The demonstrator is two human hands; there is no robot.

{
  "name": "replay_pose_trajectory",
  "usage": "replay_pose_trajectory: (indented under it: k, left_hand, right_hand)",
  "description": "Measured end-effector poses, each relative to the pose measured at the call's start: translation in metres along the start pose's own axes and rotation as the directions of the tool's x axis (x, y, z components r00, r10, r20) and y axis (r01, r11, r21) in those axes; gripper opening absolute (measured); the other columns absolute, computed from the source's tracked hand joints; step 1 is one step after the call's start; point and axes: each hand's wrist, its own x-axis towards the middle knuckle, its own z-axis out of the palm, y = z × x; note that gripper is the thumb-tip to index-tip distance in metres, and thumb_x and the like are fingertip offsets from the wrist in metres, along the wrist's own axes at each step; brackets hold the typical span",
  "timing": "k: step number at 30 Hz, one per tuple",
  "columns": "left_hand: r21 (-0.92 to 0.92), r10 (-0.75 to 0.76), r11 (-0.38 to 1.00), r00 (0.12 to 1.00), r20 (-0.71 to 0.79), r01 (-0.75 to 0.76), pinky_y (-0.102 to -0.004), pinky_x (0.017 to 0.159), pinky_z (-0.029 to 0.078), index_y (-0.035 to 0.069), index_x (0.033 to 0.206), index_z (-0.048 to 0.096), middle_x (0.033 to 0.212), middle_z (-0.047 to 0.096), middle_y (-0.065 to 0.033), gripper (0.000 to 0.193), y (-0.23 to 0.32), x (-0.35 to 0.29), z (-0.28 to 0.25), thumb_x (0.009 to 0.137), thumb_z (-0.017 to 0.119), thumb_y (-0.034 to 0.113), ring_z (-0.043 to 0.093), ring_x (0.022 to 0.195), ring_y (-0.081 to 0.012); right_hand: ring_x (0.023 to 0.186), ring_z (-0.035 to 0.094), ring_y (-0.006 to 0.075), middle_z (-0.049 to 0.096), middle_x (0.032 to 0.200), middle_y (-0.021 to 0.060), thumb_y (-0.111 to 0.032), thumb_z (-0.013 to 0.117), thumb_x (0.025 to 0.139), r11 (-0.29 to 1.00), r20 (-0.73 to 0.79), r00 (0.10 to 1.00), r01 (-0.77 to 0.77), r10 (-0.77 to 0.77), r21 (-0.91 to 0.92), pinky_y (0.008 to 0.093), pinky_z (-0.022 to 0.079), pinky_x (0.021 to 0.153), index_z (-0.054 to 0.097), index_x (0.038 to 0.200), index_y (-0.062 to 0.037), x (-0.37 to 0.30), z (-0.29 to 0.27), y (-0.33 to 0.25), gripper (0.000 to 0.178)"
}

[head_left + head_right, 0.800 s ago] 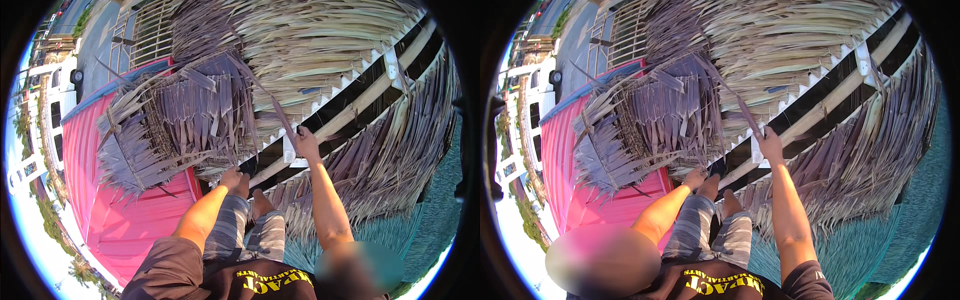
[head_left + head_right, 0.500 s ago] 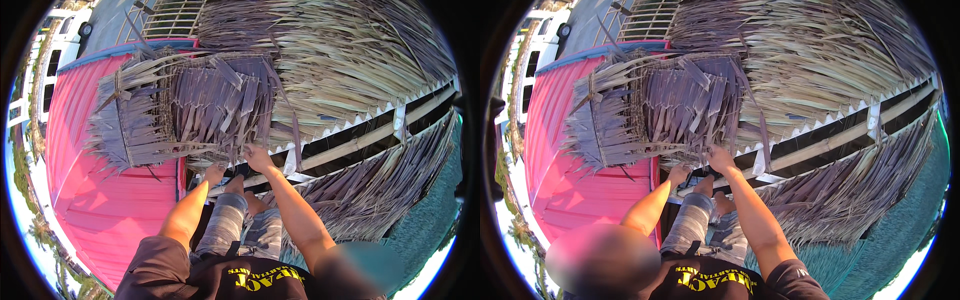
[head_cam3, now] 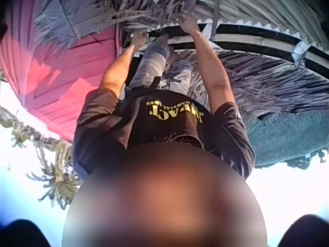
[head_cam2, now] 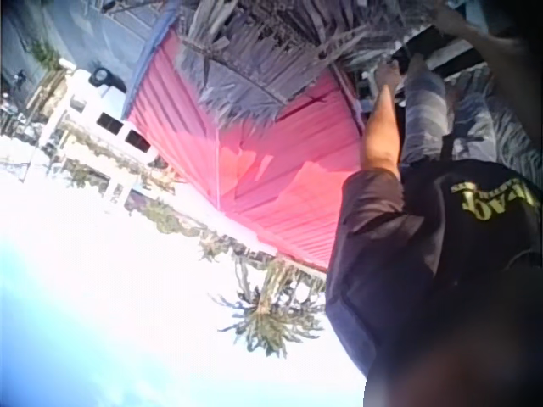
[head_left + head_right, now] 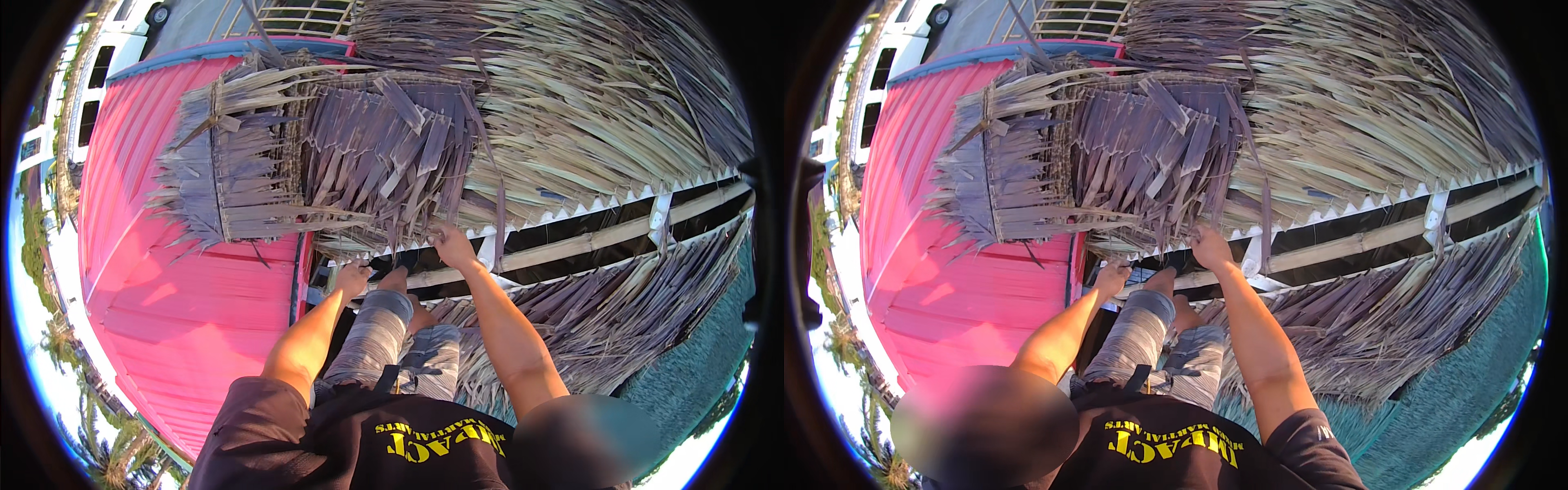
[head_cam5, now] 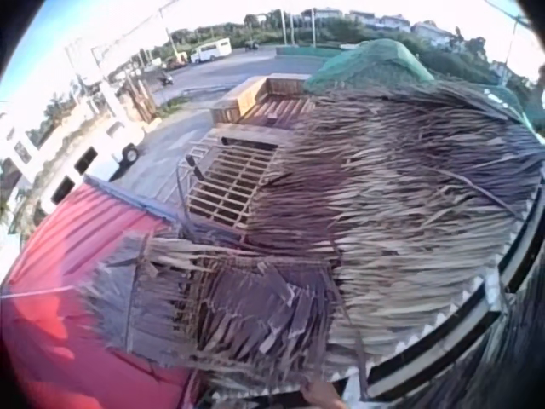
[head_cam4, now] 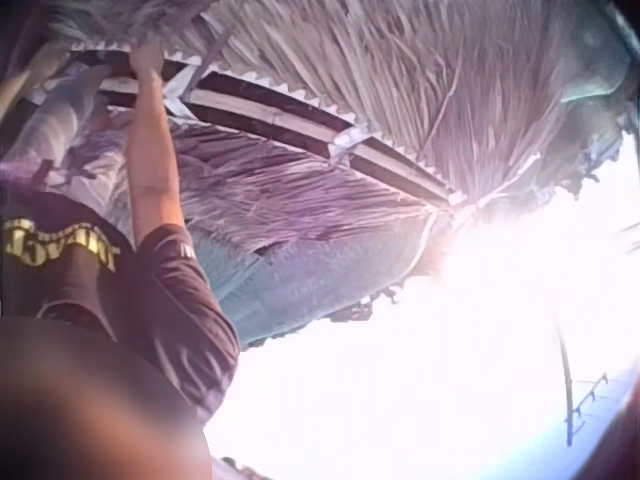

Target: The person installs thatch bundles onto a roof structure. They lift and position each bundle, then secure it by hammering nails into the underlying frame. The process is repeated across the visible roof area.

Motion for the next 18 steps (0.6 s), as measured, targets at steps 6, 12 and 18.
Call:
replay_pose_trajectory:
  k: [6, 12, 18]
  left_hand:
    - [0.062, 0.158, 0.985, 0.985, 0.069, -0.162, -0.0357, 0.091, 0.053, 0.001, 0.130, 0.062, 0.110, 0.074, -0.0164, 0.042, 0.039, 0.043, 0.042, 0.093, 0.065, 0.022, 0.070, 0.100, -0.0244]
    - [-0.097, 0.096, 0.992, 0.986, 0.138, -0.083, -0.0377, 0.094, 0.052, 0.003, 0.130, 0.062, 0.108, 0.074, -0.0201, 0.045, 0.046, 0.031, 0.049, 0.094, 0.063, 0.029, 0.070, 0.105, -0.0310]
    - [-0.180, 0.130, 0.974, 0.991, -0.042, -0.136, -0.0400, 0.092, 0.052, 0.002, 0.127, 0.063, 0.110, 0.073, -0.0205, 0.041, -0.005, 0.039, 0.013, 0.095, 0.062, 0.027, 0.070, 0.106, -0.0333]
  right_hand:
    - [0.102, 0.070, 0.0376, 0.072, 0.108, 0.0221, -0.024, 0.065, 0.092, 0.990, -0.116, 0.986, -0.110, 0.120, 0.090, 0.0425, 0.055, 0.088, 0.065, 0.123, -0.0058, 0.016, 0.010, 0.058, 0.036]
    - [0.101, 0.069, 0.0392, 0.072, 0.105, 0.0224, -0.029, 0.067, 0.091, 0.988, -0.014, 0.988, -0.151, 0.151, 0.003, 0.0449, 0.054, 0.088, 0.066, 0.122, -0.0058, 0.003, 0.027, 0.034, 0.039]
    - [0.099, 0.070, 0.0375, 0.074, 0.102, 0.0184, -0.029, 0.065, 0.091, 0.987, 0.064, 0.998, -0.007, 0.017, -0.160, 0.0449, 0.055, 0.088, 0.066, 0.122, -0.0081, 0.036, 0.050, 0.007, 0.037]
